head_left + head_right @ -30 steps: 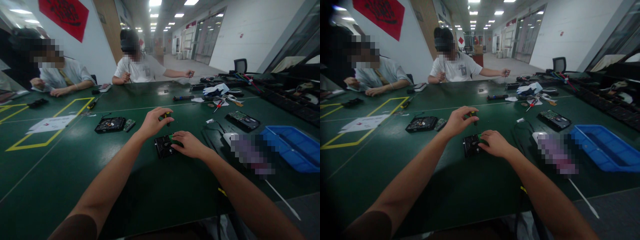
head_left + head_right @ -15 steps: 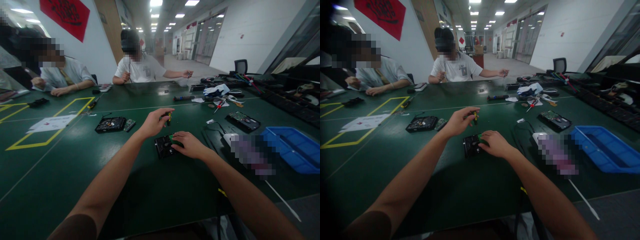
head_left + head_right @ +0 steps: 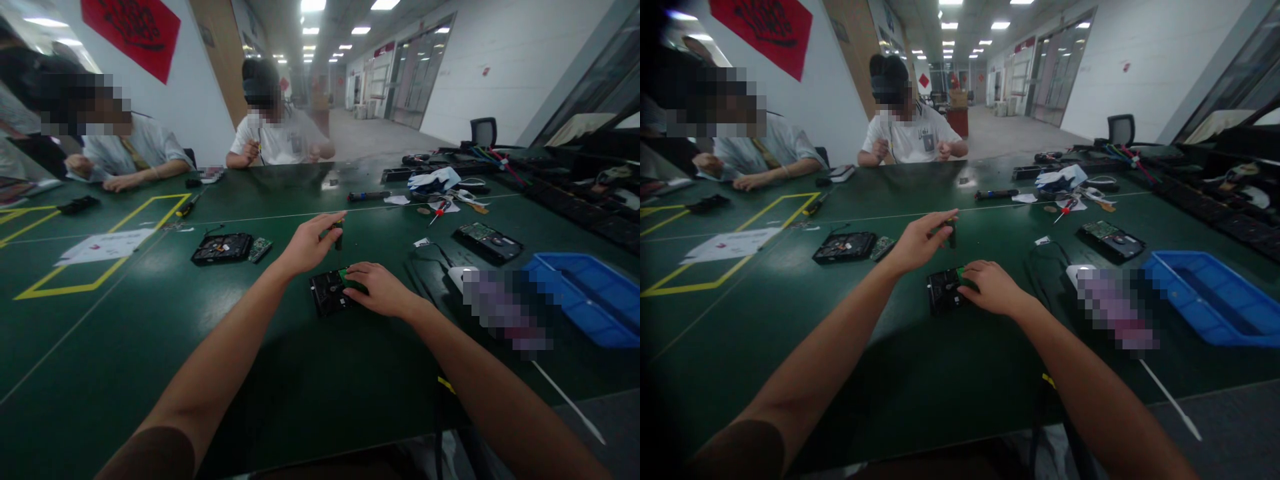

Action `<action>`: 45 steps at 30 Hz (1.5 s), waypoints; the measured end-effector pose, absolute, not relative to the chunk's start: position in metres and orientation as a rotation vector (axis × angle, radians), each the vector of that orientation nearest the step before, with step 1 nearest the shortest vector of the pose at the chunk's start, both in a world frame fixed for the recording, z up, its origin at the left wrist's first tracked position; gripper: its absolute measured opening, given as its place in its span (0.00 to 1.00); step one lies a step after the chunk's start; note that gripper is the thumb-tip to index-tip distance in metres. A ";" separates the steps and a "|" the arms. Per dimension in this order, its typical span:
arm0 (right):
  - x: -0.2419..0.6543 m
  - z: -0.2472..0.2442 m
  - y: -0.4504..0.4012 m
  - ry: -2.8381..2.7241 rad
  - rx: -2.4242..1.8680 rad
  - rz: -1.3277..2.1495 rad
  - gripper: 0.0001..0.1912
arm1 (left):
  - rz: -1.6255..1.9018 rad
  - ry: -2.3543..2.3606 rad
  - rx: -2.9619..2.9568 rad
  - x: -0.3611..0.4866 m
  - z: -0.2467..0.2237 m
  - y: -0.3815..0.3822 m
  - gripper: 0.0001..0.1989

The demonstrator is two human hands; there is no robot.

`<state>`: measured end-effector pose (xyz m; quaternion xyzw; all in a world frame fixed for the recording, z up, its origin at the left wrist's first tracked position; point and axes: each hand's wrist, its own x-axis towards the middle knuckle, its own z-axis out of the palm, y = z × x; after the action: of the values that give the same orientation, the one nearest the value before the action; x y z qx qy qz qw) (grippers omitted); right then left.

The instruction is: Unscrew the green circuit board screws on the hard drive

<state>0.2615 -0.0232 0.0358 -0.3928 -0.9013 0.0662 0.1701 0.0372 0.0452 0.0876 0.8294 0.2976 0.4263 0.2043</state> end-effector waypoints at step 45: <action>0.261 0.037 -0.025 -2.553 -1.124 0.195 0.18 | 1.099 0.798 2.374 0.039 0.092 0.040 0.22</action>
<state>0.2606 -0.0248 0.0373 -0.3959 -0.8994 0.0688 0.1720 0.0389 0.0396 0.0921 0.8502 0.2857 0.3934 0.2018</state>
